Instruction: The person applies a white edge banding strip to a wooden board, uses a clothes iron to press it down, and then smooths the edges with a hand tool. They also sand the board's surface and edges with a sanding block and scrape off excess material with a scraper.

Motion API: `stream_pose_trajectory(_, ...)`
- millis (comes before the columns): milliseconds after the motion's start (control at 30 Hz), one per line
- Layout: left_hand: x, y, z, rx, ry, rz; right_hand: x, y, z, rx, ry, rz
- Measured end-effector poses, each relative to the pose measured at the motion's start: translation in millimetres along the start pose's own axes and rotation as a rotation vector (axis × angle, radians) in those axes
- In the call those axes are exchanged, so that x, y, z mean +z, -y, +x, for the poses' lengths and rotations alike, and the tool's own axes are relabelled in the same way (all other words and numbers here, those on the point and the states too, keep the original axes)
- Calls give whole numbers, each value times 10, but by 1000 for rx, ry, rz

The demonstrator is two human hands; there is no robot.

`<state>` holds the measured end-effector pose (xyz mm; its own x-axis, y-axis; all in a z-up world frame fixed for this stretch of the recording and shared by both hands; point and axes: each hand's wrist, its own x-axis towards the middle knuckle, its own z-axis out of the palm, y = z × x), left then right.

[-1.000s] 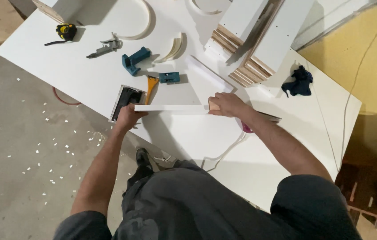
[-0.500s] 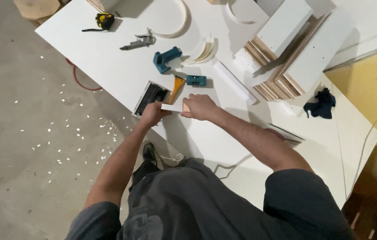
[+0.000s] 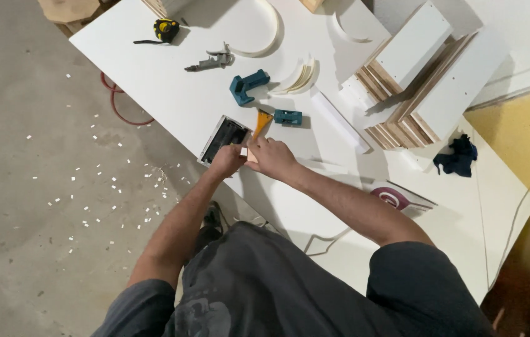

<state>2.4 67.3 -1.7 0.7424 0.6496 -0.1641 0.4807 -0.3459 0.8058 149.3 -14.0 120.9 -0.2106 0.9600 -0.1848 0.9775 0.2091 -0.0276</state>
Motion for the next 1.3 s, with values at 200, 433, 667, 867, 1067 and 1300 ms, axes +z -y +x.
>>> stream_pose_trajectory(200,28,114,56,-27,49,-175,75,-392,-513,97,115,21)
stream_pose_trajectory(433,43,187,53,-42,40,-157,75,-943,-1279,261,235,91)
stream_pose_trajectory(667,58,254,79,-70,39,-132,130,-1319,-1881,398,313,14)
stream_pose_trajectory(867,-185,-266,-193,-103,31,-183,214,-1647,-2166,453,332,3)
stream_pose_trajectory(1067,-138,-203,-165,-114,26,-172,183,-1698,-2124,368,305,95)
stream_pose_trajectory(1300,-135,-151,-193,-108,-1,-219,279,-1433,-1519,275,289,117)
